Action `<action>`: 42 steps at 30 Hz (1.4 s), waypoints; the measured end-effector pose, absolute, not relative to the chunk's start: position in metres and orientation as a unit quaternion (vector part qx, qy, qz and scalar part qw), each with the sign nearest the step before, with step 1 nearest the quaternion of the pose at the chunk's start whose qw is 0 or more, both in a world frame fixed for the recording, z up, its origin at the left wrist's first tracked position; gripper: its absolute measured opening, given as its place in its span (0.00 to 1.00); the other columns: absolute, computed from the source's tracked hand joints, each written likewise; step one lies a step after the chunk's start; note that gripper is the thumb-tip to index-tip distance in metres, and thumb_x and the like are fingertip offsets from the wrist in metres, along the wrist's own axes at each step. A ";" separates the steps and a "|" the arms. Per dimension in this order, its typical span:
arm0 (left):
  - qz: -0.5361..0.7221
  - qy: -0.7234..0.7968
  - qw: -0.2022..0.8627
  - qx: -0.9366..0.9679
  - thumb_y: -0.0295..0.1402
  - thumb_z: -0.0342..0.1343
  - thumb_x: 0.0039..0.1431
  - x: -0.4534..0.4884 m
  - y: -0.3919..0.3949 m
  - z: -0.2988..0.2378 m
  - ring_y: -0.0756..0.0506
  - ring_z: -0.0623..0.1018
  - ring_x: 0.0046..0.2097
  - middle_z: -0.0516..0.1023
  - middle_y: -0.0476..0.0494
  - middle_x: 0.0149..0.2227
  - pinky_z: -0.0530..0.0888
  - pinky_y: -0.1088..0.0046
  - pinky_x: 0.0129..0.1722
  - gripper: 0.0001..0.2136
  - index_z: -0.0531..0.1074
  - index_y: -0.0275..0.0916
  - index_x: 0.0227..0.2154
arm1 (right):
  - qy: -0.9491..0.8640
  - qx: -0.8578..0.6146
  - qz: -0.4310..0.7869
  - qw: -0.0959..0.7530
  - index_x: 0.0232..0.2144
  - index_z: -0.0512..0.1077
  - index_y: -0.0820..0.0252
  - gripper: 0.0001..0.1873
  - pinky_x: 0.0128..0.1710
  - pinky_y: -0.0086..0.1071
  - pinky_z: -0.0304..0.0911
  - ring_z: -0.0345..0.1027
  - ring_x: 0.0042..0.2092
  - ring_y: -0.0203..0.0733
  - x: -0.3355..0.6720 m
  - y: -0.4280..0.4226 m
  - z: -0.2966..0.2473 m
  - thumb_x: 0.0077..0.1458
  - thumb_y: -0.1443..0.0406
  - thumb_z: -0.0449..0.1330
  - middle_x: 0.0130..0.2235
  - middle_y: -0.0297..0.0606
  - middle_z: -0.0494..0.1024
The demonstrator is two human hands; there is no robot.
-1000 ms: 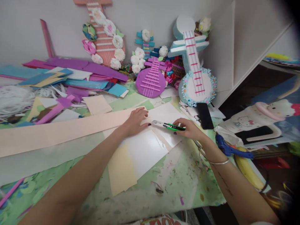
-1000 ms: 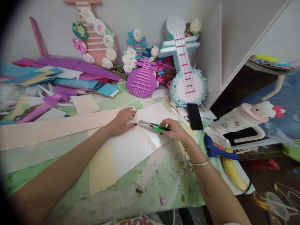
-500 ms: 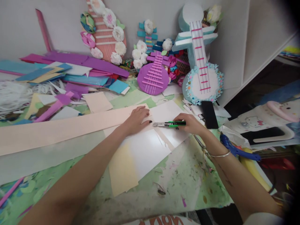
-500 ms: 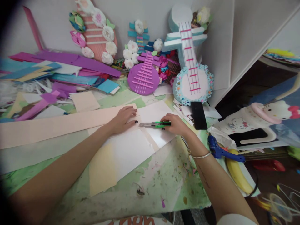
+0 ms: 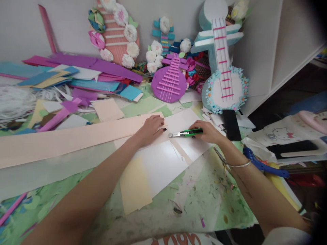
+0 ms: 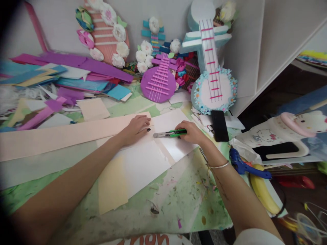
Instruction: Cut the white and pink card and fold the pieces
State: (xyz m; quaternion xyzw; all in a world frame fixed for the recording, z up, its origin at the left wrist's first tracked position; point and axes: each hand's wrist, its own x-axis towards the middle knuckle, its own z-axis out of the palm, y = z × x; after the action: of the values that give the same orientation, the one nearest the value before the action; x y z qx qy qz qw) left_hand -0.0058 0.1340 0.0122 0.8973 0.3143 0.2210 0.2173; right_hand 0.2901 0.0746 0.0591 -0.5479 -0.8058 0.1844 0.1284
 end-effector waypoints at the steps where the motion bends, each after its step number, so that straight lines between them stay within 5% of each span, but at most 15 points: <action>1: 0.221 0.315 0.217 0.897 0.37 0.44 0.65 -0.006 0.134 0.012 0.37 0.59 0.62 0.69 0.37 0.54 0.61 0.52 0.58 0.10 0.65 0.39 0.43 | -0.807 -0.546 0.184 0.128 0.35 0.77 0.60 0.17 0.39 0.34 0.61 0.69 0.37 0.43 0.289 0.075 0.059 0.39 0.73 0.59 0.35 0.40 0.76; 25: 0.150 0.304 0.113 0.934 0.34 0.46 0.65 -0.005 0.130 0.011 0.36 0.55 0.64 0.61 0.38 0.62 0.55 0.54 0.61 0.19 0.61 0.41 0.58 | -0.842 -0.512 0.131 0.107 0.42 0.76 0.57 0.20 0.45 0.36 0.59 0.70 0.42 0.47 0.274 0.088 0.055 0.44 0.75 0.59 0.40 0.41 0.76; 32: 0.146 0.303 0.103 0.936 0.31 0.44 0.67 -0.006 0.131 0.011 0.37 0.55 0.65 0.60 0.42 0.62 0.57 0.52 0.60 0.19 0.63 0.50 0.58 | -0.846 -0.496 0.141 0.134 0.41 0.76 0.56 0.20 0.44 0.36 0.61 0.70 0.42 0.47 0.278 0.089 0.047 0.44 0.76 0.58 0.40 0.40 0.76; 42: 0.133 0.310 0.108 0.935 0.32 0.45 0.66 -0.005 0.131 0.013 0.36 0.55 0.65 0.60 0.40 0.62 0.56 0.52 0.61 0.17 0.67 0.50 0.56 | -0.840 -0.491 0.162 0.163 0.40 0.77 0.57 0.22 0.43 0.36 0.63 0.71 0.42 0.46 0.282 0.083 0.043 0.43 0.77 0.57 0.40 0.41 0.76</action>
State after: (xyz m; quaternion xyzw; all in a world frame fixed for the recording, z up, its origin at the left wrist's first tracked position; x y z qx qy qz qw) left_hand -0.0054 0.1307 0.0132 0.9353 0.3096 0.1330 0.1085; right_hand 0.2817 0.0831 0.0434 -0.4915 -0.8401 0.1617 0.1630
